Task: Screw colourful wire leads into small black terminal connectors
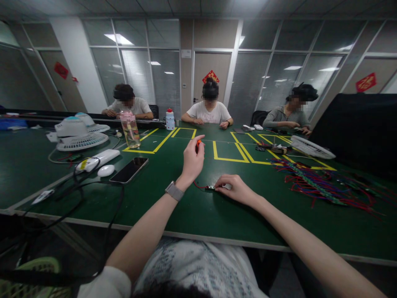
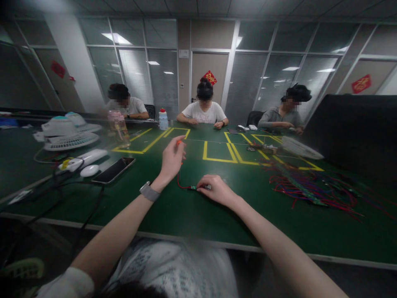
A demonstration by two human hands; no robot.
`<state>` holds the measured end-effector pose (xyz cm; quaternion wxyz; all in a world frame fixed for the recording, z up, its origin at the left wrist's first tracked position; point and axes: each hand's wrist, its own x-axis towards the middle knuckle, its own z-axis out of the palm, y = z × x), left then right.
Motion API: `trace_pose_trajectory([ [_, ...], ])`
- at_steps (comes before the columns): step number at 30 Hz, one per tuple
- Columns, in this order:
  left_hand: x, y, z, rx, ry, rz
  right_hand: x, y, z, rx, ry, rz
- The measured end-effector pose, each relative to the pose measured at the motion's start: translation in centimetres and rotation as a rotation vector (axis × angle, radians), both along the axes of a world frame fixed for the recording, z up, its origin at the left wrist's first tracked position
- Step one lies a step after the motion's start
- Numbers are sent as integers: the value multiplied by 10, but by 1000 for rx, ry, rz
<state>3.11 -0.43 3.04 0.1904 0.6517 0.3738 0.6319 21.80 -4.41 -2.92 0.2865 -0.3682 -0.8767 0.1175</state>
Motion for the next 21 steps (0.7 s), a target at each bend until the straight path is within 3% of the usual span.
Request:
trace_pose_trajectory([
  [6,-12,0,4,-140,384,-139,0,0,0,7,-4,13],
  [11,-20,-4,0,-256,790,-455,-1,-1,0,21,14,30],
  [16,-18,-3,-12,-273,1055,-502,-5,-2,-1,10,25,-4],
  [21,-16,1,-21,-261,1130,-492,-10,-2,0,-42,46,-66],
])
